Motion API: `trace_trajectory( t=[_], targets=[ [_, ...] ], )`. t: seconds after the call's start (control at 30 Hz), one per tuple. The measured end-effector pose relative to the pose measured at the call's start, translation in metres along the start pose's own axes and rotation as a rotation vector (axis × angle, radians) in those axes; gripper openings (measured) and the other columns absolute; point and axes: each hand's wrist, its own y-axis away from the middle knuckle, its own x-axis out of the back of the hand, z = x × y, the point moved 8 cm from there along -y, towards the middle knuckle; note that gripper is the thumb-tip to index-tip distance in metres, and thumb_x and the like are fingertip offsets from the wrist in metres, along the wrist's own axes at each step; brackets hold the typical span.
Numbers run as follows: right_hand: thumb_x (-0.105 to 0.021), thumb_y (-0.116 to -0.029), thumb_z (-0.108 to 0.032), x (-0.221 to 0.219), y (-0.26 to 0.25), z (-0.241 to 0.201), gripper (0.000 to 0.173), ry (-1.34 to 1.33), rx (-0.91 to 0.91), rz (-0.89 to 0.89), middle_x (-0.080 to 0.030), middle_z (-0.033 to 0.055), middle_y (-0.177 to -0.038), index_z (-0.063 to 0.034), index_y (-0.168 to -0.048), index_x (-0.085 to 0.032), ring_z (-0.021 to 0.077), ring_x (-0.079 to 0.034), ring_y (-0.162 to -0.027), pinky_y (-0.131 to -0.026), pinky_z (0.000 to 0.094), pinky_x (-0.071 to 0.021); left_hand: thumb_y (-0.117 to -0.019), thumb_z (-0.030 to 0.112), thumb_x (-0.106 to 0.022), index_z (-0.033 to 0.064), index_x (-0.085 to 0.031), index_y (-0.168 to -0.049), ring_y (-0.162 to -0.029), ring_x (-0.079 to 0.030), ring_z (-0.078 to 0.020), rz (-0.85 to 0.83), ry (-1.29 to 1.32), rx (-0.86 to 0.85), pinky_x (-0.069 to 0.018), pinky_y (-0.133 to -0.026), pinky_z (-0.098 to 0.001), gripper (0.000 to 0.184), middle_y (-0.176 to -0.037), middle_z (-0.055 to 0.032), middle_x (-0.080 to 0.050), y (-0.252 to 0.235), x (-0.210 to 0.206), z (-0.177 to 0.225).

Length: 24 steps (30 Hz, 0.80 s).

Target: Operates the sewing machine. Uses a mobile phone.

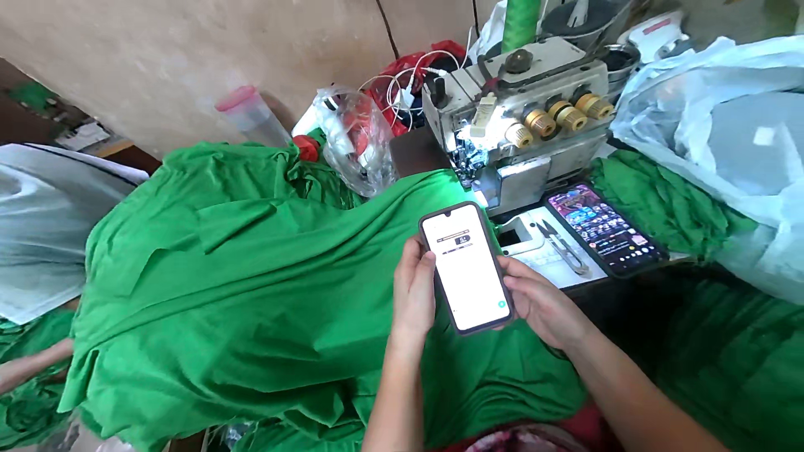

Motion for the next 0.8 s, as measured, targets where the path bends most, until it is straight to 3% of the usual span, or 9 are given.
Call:
trace_trajectory(
  t=[0.23,0.47,0.63,0.8],
  targets=[
    [-0.031,-0.0990,-0.018,0.008,0.003,-0.022,0.042,0.032,0.048,0.035,-0.071,0.0057,-0.114,-0.0071,-0.138,-0.043,0.0167,-0.074,-0.089,-0.063,0.0307,-0.0630,-0.0975,0.011,-0.034,-0.0049,-0.050,-0.137,-0.093,-0.069,-0.0063,-0.067,-0.008,-0.010,-0.0586,-0.081,-0.0261,0.045,-0.111,-0.0079,-0.069,-0.011,-0.016,0.013],
    [-0.032,-0.1003,-0.017,0.021,0.011,-0.049,0.040,0.063,0.138,0.076,-0.070,0.0032,-0.114,-0.0050,-0.137,-0.043,0.0132,-0.073,-0.091,-0.066,0.0279,-0.0622,-0.0982,0.010,-0.035,-0.0057,-0.047,-0.141,-0.092,-0.069,-0.0051,-0.171,0.008,-0.024,-0.0585,-0.081,-0.0248,0.047,-0.110,-0.0069,-0.070,-0.022,-0.038,0.035],
    [-0.036,-0.0991,-0.021,0.033,0.012,-0.055,0.040,0.037,0.141,0.128,-0.072,0.0030,-0.110,-0.0093,-0.136,-0.046,0.0140,-0.074,-0.087,-0.063,0.0283,-0.0624,-0.0930,0.007,-0.040,-0.0054,-0.024,-0.149,-0.092,-0.070,-0.0074,-0.238,0.114,-0.093,-0.0598,-0.084,-0.0285,0.060,-0.103,-0.0049,-0.069,-0.027,-0.054,0.035],
    [-0.035,-0.0994,-0.021,0.047,0.018,-0.056,0.041,0.052,0.121,0.179,-0.072,0.0034,-0.109,-0.0090,-0.138,-0.045,0.0150,-0.074,-0.087,-0.065,0.0303,-0.0632,-0.0921,0.006,-0.045,-0.0093,-0.019,-0.149,-0.094,-0.068,-0.0083,-0.275,0.137,-0.117,-0.0589,-0.082,-0.0287,0.064,-0.110,-0.0064,-0.065,-0.018,-0.065,0.019]
  ],
)
